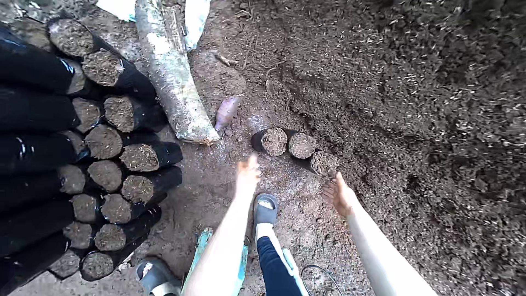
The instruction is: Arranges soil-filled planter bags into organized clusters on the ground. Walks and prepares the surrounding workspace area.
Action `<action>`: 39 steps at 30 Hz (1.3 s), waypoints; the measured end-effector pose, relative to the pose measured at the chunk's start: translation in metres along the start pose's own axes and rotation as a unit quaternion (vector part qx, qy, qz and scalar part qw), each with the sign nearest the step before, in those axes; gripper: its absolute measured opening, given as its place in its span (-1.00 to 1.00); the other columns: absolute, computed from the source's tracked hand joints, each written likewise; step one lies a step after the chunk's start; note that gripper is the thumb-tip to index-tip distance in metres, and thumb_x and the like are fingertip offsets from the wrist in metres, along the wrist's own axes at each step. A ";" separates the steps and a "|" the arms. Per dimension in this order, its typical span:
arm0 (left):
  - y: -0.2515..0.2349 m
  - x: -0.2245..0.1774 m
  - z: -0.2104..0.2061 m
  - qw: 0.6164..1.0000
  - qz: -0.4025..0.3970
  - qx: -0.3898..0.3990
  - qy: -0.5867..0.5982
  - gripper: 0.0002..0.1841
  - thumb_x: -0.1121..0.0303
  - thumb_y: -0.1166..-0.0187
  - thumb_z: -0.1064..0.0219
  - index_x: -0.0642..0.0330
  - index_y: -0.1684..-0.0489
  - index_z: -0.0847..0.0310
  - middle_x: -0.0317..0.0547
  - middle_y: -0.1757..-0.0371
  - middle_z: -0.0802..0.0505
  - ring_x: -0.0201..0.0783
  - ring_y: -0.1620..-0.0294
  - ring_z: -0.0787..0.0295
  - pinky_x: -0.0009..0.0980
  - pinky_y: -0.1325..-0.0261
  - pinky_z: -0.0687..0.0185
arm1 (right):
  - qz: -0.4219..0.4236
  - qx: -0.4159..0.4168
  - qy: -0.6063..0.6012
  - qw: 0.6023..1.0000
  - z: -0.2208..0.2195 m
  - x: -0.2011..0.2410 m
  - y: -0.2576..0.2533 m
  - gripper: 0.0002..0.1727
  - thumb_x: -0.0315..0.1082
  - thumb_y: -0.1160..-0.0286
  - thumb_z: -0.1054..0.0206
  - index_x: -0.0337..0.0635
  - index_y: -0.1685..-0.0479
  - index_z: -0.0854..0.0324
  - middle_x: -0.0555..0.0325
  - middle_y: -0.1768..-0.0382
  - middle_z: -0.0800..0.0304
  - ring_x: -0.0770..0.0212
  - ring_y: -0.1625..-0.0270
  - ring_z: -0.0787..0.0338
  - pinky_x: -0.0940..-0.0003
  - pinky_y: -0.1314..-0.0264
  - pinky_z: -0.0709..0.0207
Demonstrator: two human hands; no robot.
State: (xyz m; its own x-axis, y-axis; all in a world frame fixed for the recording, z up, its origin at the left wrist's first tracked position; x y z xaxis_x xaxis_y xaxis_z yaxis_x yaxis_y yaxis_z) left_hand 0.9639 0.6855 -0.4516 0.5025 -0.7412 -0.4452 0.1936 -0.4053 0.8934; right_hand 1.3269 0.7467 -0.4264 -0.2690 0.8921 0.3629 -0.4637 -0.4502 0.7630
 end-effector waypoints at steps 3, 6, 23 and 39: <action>-0.046 0.002 -0.044 0.984 0.025 0.044 -0.173 -0.13 -0.28 -0.72 -0.13 0.31 -0.74 -0.14 0.40 -0.41 -0.68 0.23 -0.29 -0.77 0.20 -0.30 -0.70 | 0.239 -0.097 0.210 0.943 0.007 0.066 0.012 -0.32 -0.05 -0.84 -0.05 -0.53 -0.61 -0.25 -0.46 -0.56 -0.41 -0.17 -0.64 -0.46 0.05 -0.72 -0.30; -0.061 -0.009 -0.057 0.955 -0.026 0.055 -0.289 -0.22 -0.25 -0.82 0.10 0.34 -0.62 -0.36 0.37 -0.50 -0.65 0.24 -0.44 -0.68 0.28 -0.44 -0.55 | 0.407 -0.036 0.377 0.832 -0.037 0.137 0.028 -0.35 -0.04 -0.82 0.01 -0.43 -0.61 -0.30 -0.44 -0.57 -0.41 -0.28 -0.66 -0.43 -0.11 -0.74 -0.27; 0.047 0.081 0.119 0.989 -0.069 -0.108 -0.067 -0.63 0.41 -0.80 -0.09 0.45 -0.39 -0.60 0.26 -0.11 -0.84 -0.08 -0.16 -0.81 -0.12 -0.36 -0.64 | 0.325 0.185 0.722 0.582 -0.163 0.183 -0.030 -0.47 -0.24 -0.88 0.02 -0.41 -0.66 -0.32 -0.73 -0.27 -0.58 -0.71 -0.40 -0.54 -0.68 -0.37 -0.24; 0.039 0.171 0.339 0.918 -0.059 -0.349 0.178 -0.57 0.38 -0.93 0.13 0.43 -0.64 -0.29 0.37 -0.41 -0.66 0.01 -0.29 -0.80 -0.07 -0.31 -0.80 | 0.383 0.071 0.525 0.757 -0.134 0.142 0.084 -0.44 -0.17 -0.83 0.04 -0.50 -0.48 -0.47 -0.57 -0.22 -0.66 -0.36 -0.23 -0.74 -0.35 -0.39 -0.44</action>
State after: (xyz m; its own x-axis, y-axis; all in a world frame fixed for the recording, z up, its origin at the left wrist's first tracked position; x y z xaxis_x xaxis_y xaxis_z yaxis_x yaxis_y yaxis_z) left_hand 0.7718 0.3618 -0.5130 0.6634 -0.4413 -0.6042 0.6942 0.0618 0.7171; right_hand 1.1360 0.8308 -0.3821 -0.9703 -0.1820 0.1595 0.2419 -0.7458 0.6207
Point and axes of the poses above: each hand's wrist, its own y-axis away from the middle knuckle, its own z-axis out of the back of the hand, x = y × z, the point moved 10 cm from there along -y, towards the middle knuckle
